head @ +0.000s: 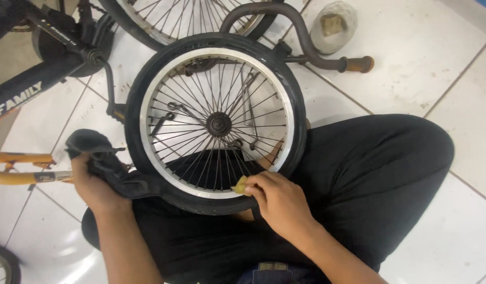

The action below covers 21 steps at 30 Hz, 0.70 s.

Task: Cleaning and polishing the rim and spokes of a bicycle wheel using a cloth and a cleaning sponge.

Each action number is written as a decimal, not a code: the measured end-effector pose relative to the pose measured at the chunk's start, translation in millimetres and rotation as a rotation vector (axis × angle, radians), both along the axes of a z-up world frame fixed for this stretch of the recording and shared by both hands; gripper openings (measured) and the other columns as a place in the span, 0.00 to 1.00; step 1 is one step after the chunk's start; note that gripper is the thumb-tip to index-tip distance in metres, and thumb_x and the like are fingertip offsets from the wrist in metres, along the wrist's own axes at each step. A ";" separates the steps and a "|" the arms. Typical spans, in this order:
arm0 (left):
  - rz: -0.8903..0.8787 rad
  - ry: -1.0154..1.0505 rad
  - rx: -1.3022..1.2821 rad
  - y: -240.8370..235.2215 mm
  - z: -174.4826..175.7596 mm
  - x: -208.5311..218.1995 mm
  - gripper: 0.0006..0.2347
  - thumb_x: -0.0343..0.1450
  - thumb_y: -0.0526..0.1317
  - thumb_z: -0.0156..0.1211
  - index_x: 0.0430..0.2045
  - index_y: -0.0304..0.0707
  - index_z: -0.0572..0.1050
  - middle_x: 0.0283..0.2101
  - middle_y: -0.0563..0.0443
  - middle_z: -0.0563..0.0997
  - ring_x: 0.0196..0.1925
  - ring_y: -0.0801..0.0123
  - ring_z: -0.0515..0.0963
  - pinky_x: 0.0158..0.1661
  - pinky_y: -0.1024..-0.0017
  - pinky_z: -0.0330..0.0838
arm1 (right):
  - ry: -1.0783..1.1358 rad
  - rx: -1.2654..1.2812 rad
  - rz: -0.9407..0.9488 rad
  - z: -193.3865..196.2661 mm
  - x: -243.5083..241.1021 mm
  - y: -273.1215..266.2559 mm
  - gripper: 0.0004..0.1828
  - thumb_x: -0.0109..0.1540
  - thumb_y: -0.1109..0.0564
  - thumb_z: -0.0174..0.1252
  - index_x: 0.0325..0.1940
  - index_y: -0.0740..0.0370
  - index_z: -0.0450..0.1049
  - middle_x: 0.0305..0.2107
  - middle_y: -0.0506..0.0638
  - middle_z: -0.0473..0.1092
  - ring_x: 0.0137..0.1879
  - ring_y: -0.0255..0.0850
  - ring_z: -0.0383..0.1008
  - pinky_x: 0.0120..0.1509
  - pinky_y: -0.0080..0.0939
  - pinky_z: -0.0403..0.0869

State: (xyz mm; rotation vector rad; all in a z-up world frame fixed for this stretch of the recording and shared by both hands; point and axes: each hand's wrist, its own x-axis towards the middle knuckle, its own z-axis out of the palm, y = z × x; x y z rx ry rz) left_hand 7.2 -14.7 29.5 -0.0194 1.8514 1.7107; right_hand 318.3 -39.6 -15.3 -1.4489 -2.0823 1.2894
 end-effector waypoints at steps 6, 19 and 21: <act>-0.142 0.080 0.150 -2.0 3.9 7.6 0.06 0.68 0.40 0.60 0.20 0.43 0.74 0.15 0.58 0.73 0.15 0.79 0.76 0.19 0.89 0.67 | 0.024 0.504 -0.300 -4.6 -40.3 46.4 0.07 0.67 0.47 0.60 0.42 0.48 0.78 0.32 0.40 0.75 0.37 0.39 0.78 0.36 0.34 0.77; -0.041 0.064 0.210 -3.9 12.2 8.4 0.05 0.68 0.39 0.60 0.21 0.46 0.74 0.16 0.57 0.72 0.17 0.79 0.73 0.25 0.87 0.64 | -0.440 0.208 0.101 12.3 -20.7 21.3 0.12 0.68 0.46 0.51 0.47 0.45 0.80 0.36 0.47 0.75 0.41 0.43 0.81 0.38 0.40 0.79; -0.067 0.071 0.210 -5.5 8.5 5.9 0.05 0.68 0.38 0.60 0.20 0.47 0.73 0.15 0.58 0.71 0.18 0.80 0.72 0.26 0.86 0.65 | -0.410 0.138 0.044 27.6 -22.2 31.9 0.11 0.67 0.46 0.54 0.45 0.48 0.80 0.34 0.47 0.76 0.41 0.47 0.81 0.39 0.47 0.79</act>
